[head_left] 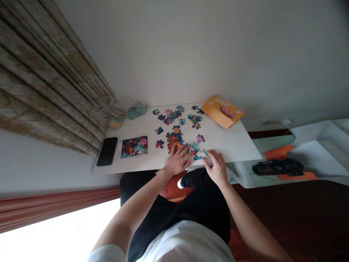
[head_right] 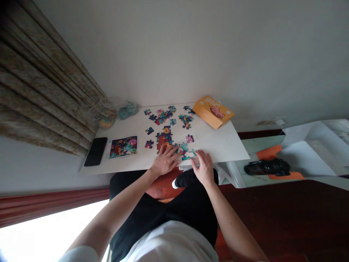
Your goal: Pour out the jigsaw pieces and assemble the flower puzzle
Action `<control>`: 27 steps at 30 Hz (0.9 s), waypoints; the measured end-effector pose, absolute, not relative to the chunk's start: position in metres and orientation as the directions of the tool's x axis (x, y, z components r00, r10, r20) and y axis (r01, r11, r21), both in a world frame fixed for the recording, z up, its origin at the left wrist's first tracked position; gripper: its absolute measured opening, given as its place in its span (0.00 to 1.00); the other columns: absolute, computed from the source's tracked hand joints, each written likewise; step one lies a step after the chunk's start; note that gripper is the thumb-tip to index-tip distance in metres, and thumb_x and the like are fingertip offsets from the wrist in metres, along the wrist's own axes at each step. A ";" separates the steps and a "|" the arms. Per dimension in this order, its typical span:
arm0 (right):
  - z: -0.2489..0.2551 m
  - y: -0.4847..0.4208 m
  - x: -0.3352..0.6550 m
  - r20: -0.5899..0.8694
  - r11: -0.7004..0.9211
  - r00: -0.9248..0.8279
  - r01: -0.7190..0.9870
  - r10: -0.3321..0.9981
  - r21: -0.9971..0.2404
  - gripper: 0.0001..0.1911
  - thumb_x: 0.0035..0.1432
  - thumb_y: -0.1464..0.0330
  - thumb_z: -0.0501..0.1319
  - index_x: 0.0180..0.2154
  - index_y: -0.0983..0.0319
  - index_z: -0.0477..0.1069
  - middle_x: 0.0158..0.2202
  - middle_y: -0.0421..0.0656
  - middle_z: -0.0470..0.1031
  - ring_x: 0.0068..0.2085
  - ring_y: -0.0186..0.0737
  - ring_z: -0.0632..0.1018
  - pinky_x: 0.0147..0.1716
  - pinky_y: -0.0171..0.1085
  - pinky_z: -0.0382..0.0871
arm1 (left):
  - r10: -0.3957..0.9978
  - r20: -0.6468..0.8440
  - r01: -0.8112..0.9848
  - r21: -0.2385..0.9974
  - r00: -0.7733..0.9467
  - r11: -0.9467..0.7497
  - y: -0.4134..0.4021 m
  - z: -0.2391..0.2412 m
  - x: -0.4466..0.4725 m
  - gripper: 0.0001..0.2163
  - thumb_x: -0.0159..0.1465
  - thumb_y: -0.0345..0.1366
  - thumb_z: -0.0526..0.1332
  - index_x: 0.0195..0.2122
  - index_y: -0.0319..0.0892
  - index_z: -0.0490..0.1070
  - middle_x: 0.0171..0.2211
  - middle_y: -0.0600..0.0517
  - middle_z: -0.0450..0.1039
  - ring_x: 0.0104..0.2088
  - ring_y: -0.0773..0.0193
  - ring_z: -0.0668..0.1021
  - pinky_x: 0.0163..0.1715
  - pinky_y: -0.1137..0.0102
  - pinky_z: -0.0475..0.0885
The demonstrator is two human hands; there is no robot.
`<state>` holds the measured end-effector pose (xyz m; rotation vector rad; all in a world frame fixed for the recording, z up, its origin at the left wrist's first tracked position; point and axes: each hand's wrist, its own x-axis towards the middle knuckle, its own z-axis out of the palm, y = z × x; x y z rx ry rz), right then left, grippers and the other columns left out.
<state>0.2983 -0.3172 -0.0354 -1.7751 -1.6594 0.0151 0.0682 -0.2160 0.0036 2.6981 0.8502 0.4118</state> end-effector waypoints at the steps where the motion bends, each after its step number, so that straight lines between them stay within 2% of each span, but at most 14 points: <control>1: -0.037 -0.317 0.299 0.439 0.067 0.174 0.874 0.882 -0.482 0.22 0.70 0.57 0.57 0.61 0.58 0.72 0.59 0.53 0.77 0.63 0.56 0.75 0.65 0.59 0.62 | 0.577 0.173 0.497 0.350 0.798 -0.794 -0.216 0.004 0.068 0.23 0.74 0.46 0.58 0.69 0.58 0.64 0.71 0.47 0.63 0.71 0.44 0.63 0.71 0.35 0.42; 6: -0.041 -0.312 0.300 0.464 0.057 0.201 0.873 0.863 -0.484 0.17 0.69 0.56 0.59 0.50 0.56 0.80 0.55 0.51 0.80 0.60 0.56 0.76 0.62 0.58 0.65 | 0.563 0.163 0.479 0.367 0.811 -0.797 -0.214 0.005 0.070 0.22 0.73 0.45 0.59 0.68 0.60 0.66 0.71 0.50 0.63 0.71 0.45 0.64 0.72 0.37 0.42; 9: -0.041 -0.311 0.299 0.486 0.061 0.199 0.881 0.851 -0.469 0.16 0.69 0.57 0.60 0.48 0.56 0.80 0.54 0.51 0.81 0.60 0.55 0.76 0.61 0.55 0.65 | 0.558 0.173 0.466 0.383 0.812 -0.797 -0.214 0.004 0.070 0.23 0.74 0.46 0.58 0.69 0.55 0.64 0.71 0.46 0.62 0.71 0.46 0.63 0.72 0.37 0.43; 13: -0.039 -0.312 0.297 0.481 0.044 0.199 0.893 0.854 -0.447 0.17 0.70 0.57 0.59 0.52 0.56 0.79 0.57 0.51 0.78 0.60 0.55 0.76 0.60 0.54 0.65 | 0.671 0.238 0.536 0.443 0.703 -0.719 -0.212 0.003 0.060 0.27 0.72 0.48 0.60 0.69 0.46 0.64 0.69 0.40 0.64 0.70 0.47 0.65 0.73 0.43 0.48; 16: -0.038 -0.315 0.294 0.471 0.022 0.197 0.907 0.860 -0.420 0.22 0.68 0.54 0.60 0.58 0.57 0.75 0.63 0.53 0.74 0.61 0.57 0.74 0.60 0.55 0.64 | 0.740 0.273 0.589 0.467 0.614 -0.660 -0.208 0.002 0.045 0.27 0.71 0.47 0.61 0.68 0.43 0.64 0.69 0.39 0.65 0.71 0.48 0.65 0.73 0.47 0.51; 19: -0.038 -0.317 0.291 0.463 0.039 0.129 0.941 0.877 -0.336 0.26 0.68 0.52 0.60 0.62 0.57 0.72 0.66 0.54 0.70 0.65 0.60 0.71 0.63 0.58 0.60 | 0.722 0.250 0.599 0.422 0.645 -0.681 -0.205 0.001 0.032 0.30 0.71 0.49 0.60 0.70 0.42 0.61 0.71 0.39 0.61 0.73 0.47 0.61 0.73 0.46 0.49; 22: -0.037 -0.319 0.288 0.446 0.067 0.047 0.969 0.894 -0.238 0.26 0.70 0.54 0.58 0.64 0.54 0.70 0.68 0.51 0.68 0.68 0.61 0.67 0.65 0.60 0.55 | 0.691 0.216 0.601 0.362 0.689 -0.712 -0.204 -0.002 0.030 0.32 0.71 0.52 0.61 0.71 0.43 0.60 0.73 0.40 0.58 0.74 0.46 0.59 0.73 0.45 0.49; 27: -0.034 -0.322 0.290 0.389 0.146 -0.064 0.972 0.919 -0.186 0.24 0.71 0.57 0.57 0.66 0.48 0.68 0.67 0.44 0.71 0.67 0.55 0.69 0.67 0.59 0.50 | 0.668 0.165 0.610 0.296 0.725 -0.735 -0.203 -0.005 0.037 0.29 0.71 0.54 0.59 0.70 0.49 0.64 0.71 0.45 0.61 0.72 0.49 0.62 0.73 0.48 0.52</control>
